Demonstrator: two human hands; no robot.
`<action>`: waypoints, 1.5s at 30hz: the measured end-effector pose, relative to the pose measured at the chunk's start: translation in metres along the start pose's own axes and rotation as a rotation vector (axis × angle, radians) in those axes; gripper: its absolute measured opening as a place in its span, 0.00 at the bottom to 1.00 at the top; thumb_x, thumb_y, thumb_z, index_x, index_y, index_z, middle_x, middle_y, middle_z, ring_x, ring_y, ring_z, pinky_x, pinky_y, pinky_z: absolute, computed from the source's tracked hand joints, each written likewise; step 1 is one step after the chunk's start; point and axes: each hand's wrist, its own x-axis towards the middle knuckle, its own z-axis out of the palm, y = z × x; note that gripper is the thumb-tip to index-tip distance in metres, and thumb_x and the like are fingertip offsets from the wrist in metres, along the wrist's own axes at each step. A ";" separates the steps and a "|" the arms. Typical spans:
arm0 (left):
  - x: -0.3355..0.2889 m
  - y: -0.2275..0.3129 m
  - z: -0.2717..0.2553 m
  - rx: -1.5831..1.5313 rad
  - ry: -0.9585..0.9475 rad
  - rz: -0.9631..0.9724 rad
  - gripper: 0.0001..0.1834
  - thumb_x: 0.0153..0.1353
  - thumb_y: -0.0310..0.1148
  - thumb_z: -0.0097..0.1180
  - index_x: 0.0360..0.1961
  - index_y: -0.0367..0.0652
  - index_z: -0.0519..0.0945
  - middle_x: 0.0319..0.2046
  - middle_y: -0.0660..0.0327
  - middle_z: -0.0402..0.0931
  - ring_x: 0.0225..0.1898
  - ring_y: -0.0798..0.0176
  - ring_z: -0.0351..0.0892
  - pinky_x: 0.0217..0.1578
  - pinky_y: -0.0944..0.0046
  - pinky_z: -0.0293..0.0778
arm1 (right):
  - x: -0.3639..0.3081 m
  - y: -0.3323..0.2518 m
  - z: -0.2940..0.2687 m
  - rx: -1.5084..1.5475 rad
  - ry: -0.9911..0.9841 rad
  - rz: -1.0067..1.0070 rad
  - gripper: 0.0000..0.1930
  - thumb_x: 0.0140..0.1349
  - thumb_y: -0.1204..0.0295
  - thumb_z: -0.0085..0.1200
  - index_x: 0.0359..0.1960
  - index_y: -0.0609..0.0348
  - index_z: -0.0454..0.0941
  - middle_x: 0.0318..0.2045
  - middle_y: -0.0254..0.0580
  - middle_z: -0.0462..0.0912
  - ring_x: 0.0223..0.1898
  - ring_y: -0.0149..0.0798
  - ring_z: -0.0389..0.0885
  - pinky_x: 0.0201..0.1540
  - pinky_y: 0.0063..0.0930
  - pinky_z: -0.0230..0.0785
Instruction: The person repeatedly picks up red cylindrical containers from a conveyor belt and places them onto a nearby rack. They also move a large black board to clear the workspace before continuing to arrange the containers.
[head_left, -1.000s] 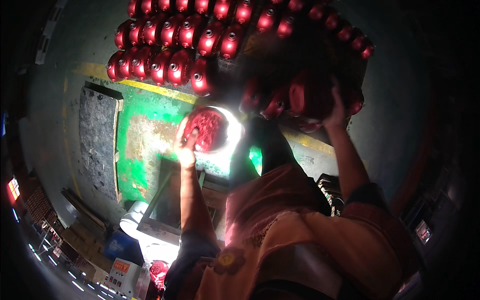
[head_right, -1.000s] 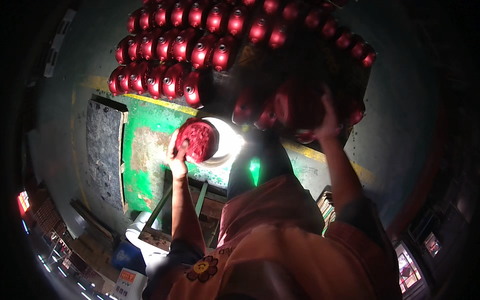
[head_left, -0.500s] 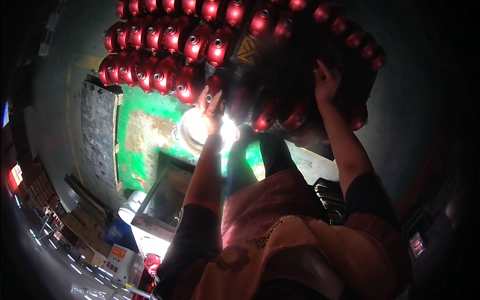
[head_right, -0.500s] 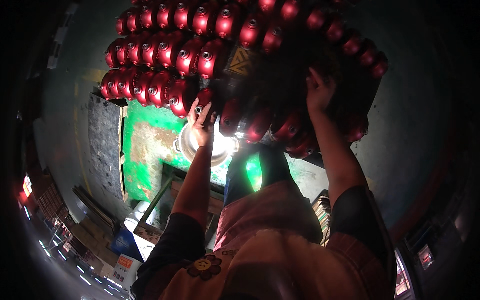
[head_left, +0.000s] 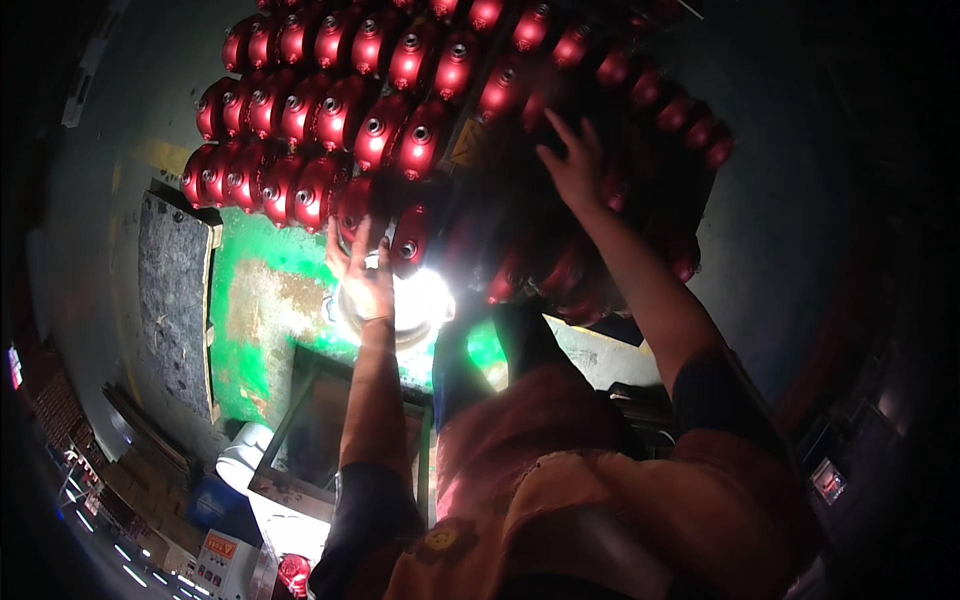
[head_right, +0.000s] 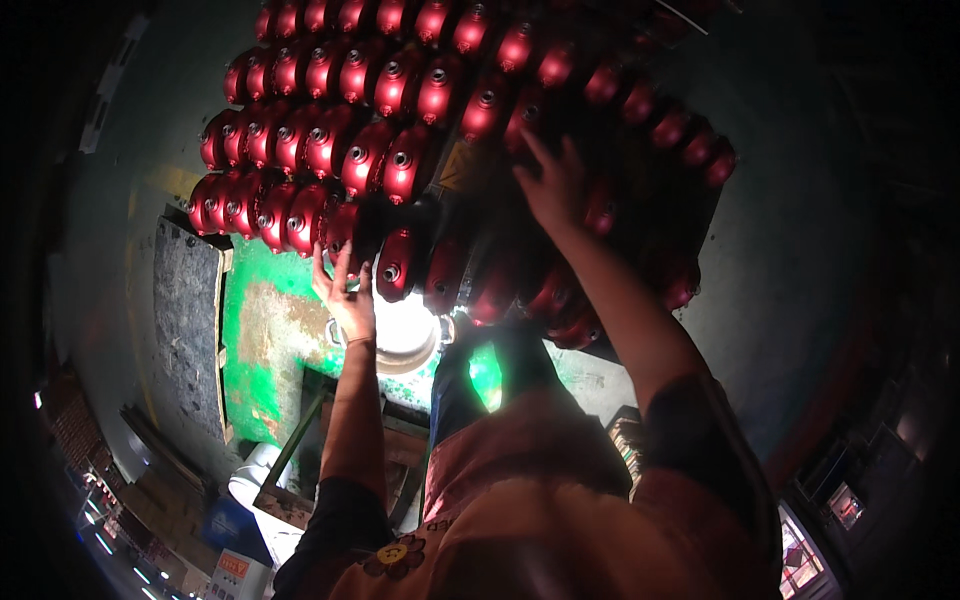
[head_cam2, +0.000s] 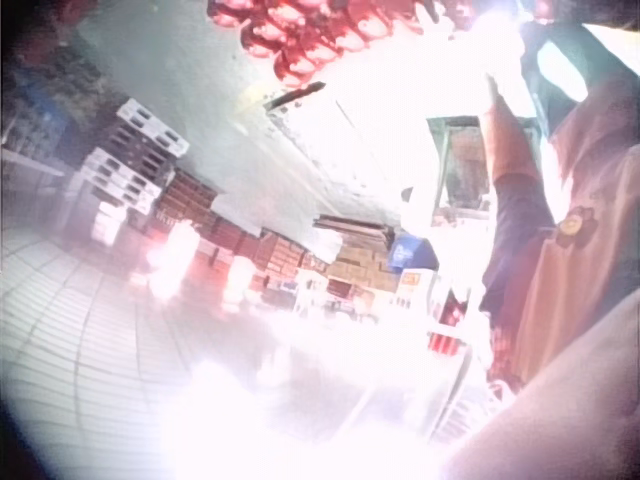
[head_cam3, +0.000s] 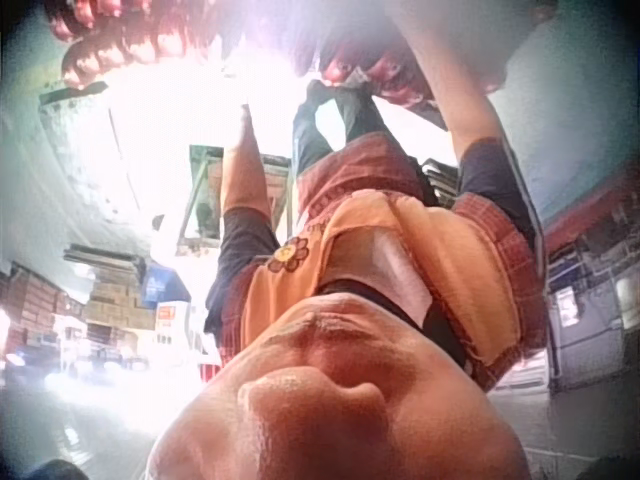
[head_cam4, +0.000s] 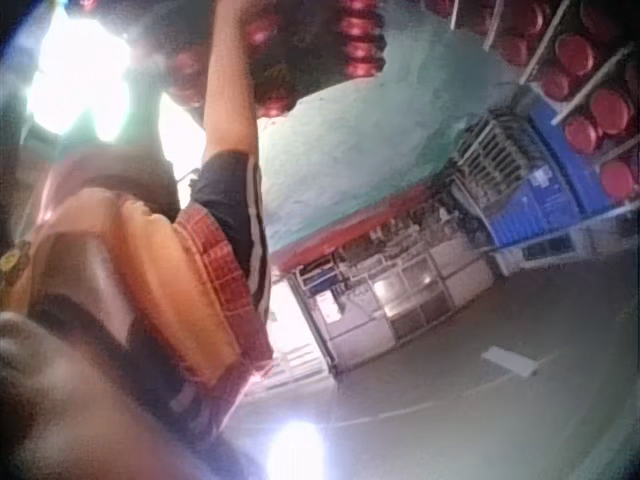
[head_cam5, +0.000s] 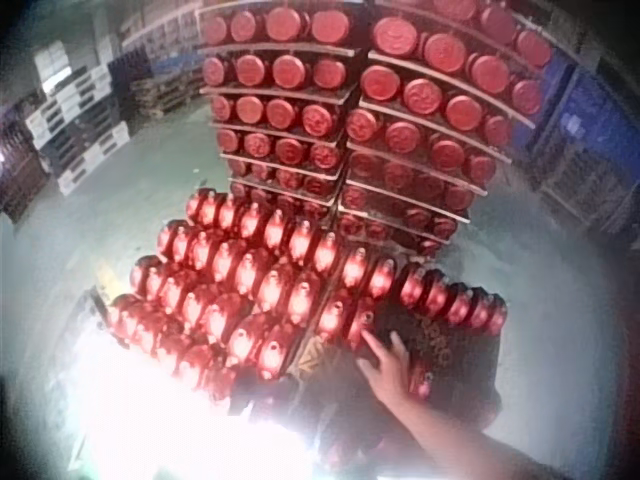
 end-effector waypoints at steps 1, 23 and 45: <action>0.006 -0.006 0.007 0.002 -0.026 -0.036 0.32 0.51 0.27 0.67 0.58 0.65 0.79 0.70 0.50 0.55 0.66 0.44 0.57 0.65 0.48 0.59 | 0.015 -0.004 0.020 -0.037 -0.025 0.057 0.36 0.55 0.64 0.66 0.67 0.27 0.66 0.66 0.65 0.62 0.66 0.64 0.60 0.68 0.48 0.56; -0.069 -0.057 -0.156 -1.123 0.133 -0.622 0.35 0.65 0.35 0.54 0.71 0.36 0.58 0.70 0.58 0.57 0.68 0.56 0.60 0.69 0.53 0.52 | -0.095 -0.070 -0.086 1.636 -0.271 0.612 0.34 0.58 0.70 0.53 0.69 0.51 0.60 0.64 0.45 0.66 0.64 0.46 0.67 0.66 0.41 0.63; -0.277 -0.206 -0.155 -2.462 -0.220 -1.005 0.33 0.70 0.49 0.42 0.71 0.45 0.56 0.68 0.49 0.59 0.57 0.43 0.72 0.52 0.37 0.71 | -0.326 -0.254 0.081 1.735 -1.219 0.932 0.20 0.70 0.63 0.49 0.60 0.60 0.71 0.52 0.41 0.77 0.52 0.35 0.75 0.57 0.31 0.69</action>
